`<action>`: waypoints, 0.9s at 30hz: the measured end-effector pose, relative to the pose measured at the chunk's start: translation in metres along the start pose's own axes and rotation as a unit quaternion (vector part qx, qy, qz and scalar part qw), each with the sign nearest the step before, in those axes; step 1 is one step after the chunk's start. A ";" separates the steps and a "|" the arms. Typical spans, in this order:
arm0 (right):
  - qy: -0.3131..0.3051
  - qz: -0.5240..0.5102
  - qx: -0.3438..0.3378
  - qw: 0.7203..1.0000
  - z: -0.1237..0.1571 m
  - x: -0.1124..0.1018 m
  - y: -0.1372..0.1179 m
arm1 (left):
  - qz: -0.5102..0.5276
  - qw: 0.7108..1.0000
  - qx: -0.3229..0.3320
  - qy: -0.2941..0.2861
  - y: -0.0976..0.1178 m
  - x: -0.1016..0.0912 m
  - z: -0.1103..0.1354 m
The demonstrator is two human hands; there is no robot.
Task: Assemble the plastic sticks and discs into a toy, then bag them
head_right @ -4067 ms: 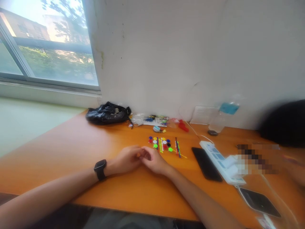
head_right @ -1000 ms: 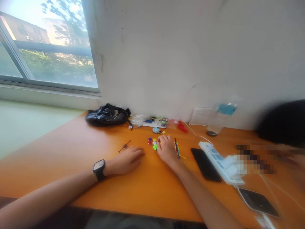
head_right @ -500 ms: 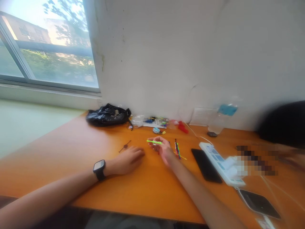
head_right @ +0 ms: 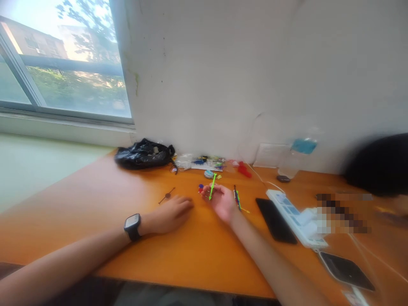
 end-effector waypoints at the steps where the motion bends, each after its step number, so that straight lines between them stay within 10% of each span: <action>1: -0.008 -0.023 0.003 1.000 -0.001 0.001 0.001 | -0.001 1.000 -0.001 0.000 0.000 0.000 0.000; 10: 0.057 0.168 -0.073 0.981 -0.004 -0.001 0.007 | 0.000 1.000 0.000 0.004 0.002 -0.003 0.000; 17: 0.179 0.633 -0.200 0.726 0.011 0.006 0.007 | -0.001 1.000 0.002 0.006 0.000 0.001 -0.001; 27: 0.154 0.685 -0.183 0.688 0.004 0.001 0.014 | -0.004 1.000 0.001 0.004 0.001 0.000 -0.001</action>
Point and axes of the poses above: each hand's wrist, its own z-axis away from the middle knuckle, its own x-axis out of the palm, y = z × x, the point moved 3 cm from there along -z, towards the middle knuckle, and after that the axes turned 11 degrees about x, right-handed, at the moved point
